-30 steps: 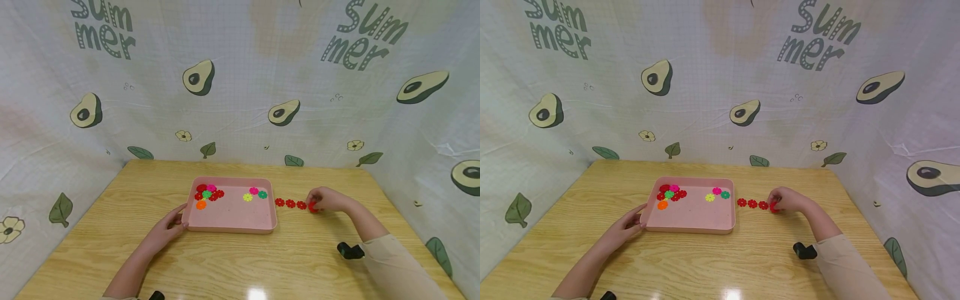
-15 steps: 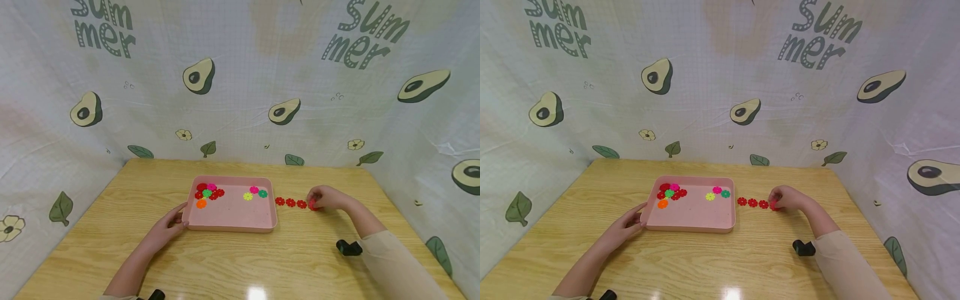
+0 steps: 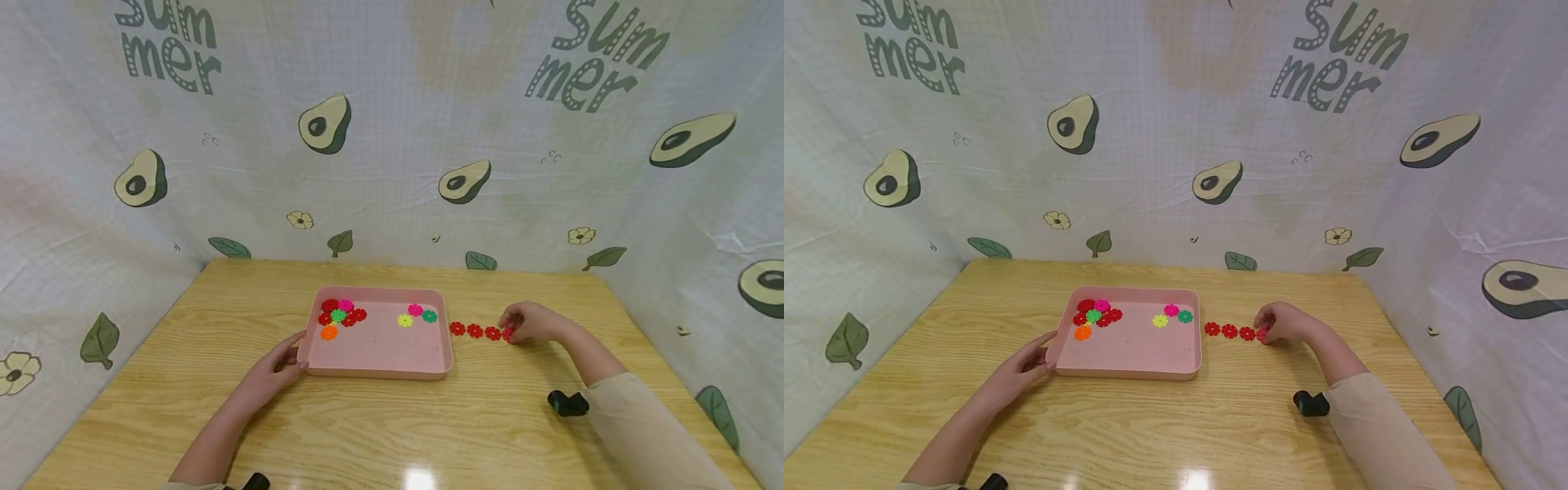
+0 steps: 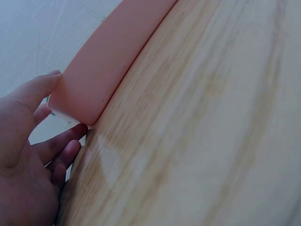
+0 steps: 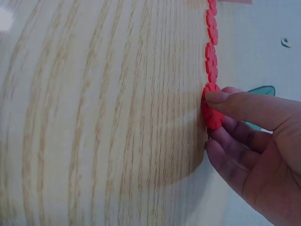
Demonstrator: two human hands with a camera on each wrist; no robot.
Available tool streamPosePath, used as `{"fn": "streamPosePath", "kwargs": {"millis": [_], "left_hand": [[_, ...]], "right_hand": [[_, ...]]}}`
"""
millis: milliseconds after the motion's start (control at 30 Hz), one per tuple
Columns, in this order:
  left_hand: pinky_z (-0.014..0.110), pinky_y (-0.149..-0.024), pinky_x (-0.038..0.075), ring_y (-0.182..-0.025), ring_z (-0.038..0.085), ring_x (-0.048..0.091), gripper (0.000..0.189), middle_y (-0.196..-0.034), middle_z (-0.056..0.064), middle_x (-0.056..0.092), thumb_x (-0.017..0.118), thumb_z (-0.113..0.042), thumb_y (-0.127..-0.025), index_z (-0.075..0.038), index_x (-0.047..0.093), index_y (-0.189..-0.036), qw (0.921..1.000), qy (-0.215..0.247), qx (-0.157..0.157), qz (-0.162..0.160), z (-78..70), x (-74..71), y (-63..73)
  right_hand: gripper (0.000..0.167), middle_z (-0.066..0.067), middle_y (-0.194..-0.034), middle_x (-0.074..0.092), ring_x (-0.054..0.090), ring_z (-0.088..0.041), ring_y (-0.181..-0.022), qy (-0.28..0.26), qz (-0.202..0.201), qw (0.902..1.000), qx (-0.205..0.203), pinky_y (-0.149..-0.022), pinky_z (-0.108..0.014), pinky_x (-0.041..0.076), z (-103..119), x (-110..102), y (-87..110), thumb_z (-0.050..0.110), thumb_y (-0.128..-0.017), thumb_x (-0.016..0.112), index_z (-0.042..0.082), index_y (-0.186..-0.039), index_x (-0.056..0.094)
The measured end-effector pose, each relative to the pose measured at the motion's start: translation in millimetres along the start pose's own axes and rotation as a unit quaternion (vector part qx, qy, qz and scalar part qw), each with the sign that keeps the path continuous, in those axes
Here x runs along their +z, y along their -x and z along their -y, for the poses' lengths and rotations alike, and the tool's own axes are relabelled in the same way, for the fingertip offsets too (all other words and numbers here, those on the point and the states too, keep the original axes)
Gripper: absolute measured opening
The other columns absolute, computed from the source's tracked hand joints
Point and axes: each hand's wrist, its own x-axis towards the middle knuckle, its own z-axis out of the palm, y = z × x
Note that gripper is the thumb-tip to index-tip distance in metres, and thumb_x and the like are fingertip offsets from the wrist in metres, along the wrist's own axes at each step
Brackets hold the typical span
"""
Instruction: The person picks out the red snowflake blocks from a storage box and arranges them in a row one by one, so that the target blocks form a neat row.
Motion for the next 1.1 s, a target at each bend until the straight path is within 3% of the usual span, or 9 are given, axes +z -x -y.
{"fn": "streamPosePath", "kwargs": {"millis": [467, 667, 1100], "left_hand": [[0.043, -0.095, 0.039, -0.112, 0.024, 0.049, 0.064, -0.133, 0.015, 0.054, 0.065, -0.030, -0.095, -0.016, 0.038, -0.151, 1.0000, -0.004, 0.001, -0.001, 3.3, 0.3, -0.9], [0.043, -0.095, 0.039, -0.111, 0.023, 0.049, 0.065, -0.133, 0.015, 0.054, 0.066, -0.031, -0.094, -0.016, 0.038, -0.151, 1.0000, -0.006, 0.001, 0.000, 3.0, 0.3, -0.3], [0.041, -0.095, 0.040, -0.110, 0.024, 0.050, 0.062, -0.131, 0.014, 0.055, 0.066, -0.029, -0.095, -0.018, 0.040, -0.150, 1.0000, -0.003, 0.001, -0.005, 1.6, 0.7, -1.4]], "right_hand": [[0.022, -0.008, -0.093, 0.058, 0.051, -0.022, -0.081, 0.016, -0.012, 0.9995, 0.026, -0.070, -0.034, 0.046, 11, -2, -4.2, -0.004, -0.082, 0.072, 0.001, -0.101, 0.065], [0.023, -0.009, -0.099, 0.061, 0.055, -0.025, -0.089, 0.027, -0.006, 0.9996, -0.009, -0.073, -0.035, 0.049, 35, -1, -10.3, -0.002, -0.082, 0.071, -0.001, -0.105, 0.065], [0.027, -0.009, -0.100, 0.063, 0.056, -0.021, -0.090, 0.067, 0.022, 0.9959, -0.057, -0.072, -0.030, 0.051, 93, 8, -34.5, 0.004, -0.085, 0.074, 0.004, -0.110, 0.065]]}}
